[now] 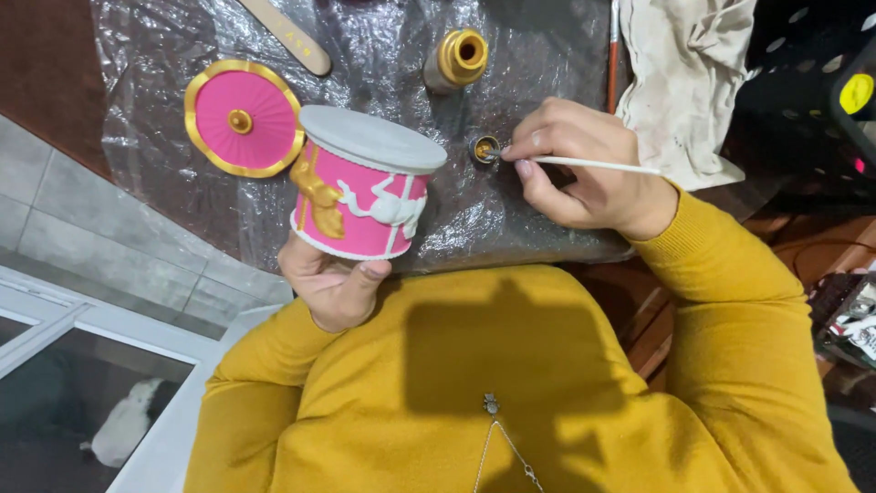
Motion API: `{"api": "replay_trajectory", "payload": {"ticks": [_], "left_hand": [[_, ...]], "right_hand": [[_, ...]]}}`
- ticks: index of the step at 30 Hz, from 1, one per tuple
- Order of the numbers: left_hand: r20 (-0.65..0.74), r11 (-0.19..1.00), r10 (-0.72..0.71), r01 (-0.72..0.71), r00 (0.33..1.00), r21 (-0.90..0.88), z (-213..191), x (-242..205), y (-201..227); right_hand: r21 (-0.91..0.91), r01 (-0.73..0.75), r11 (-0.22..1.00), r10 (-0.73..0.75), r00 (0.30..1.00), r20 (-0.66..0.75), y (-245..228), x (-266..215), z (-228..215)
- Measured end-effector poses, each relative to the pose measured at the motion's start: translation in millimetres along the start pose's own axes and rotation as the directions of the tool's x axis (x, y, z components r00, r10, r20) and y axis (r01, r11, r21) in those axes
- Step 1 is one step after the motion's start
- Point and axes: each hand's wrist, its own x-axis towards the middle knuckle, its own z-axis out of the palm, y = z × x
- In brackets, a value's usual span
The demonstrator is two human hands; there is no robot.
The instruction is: Painting gold accents on a carousel-themed container using a fine-tip brush
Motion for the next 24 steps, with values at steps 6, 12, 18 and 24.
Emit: {"api": "replay_trajectory", "payload": {"ticks": [6, 12, 18, 24], "left_hand": [[0.028, 0.998, 0.049, -0.047, 0.998, -0.051, 1, -11, -7], [0.046, 0.995, 0.045, -0.041, 0.998, -0.089, -10, -20, -17], [0.068, 0.996, 0.042, -0.037, 0.997, -0.079, 0, -12, -13], [0.077, 0.937, -0.081, 0.049, 0.994, 0.345, 10, 2, 16]], "right_hand": [[0.004, 0.024, 1.0, -0.024, 0.999, -0.024, 7, -1, 5], [-0.002, 0.021, 1.0, -0.021, 1.0, -0.011, 8, 1, 8], [0.008, 0.006, 1.0, -0.006, 1.0, -0.023, 6, 2, 8], [-0.072, 0.003, 0.997, -0.001, 1.0, 0.025, 15, -11, -10]]}}
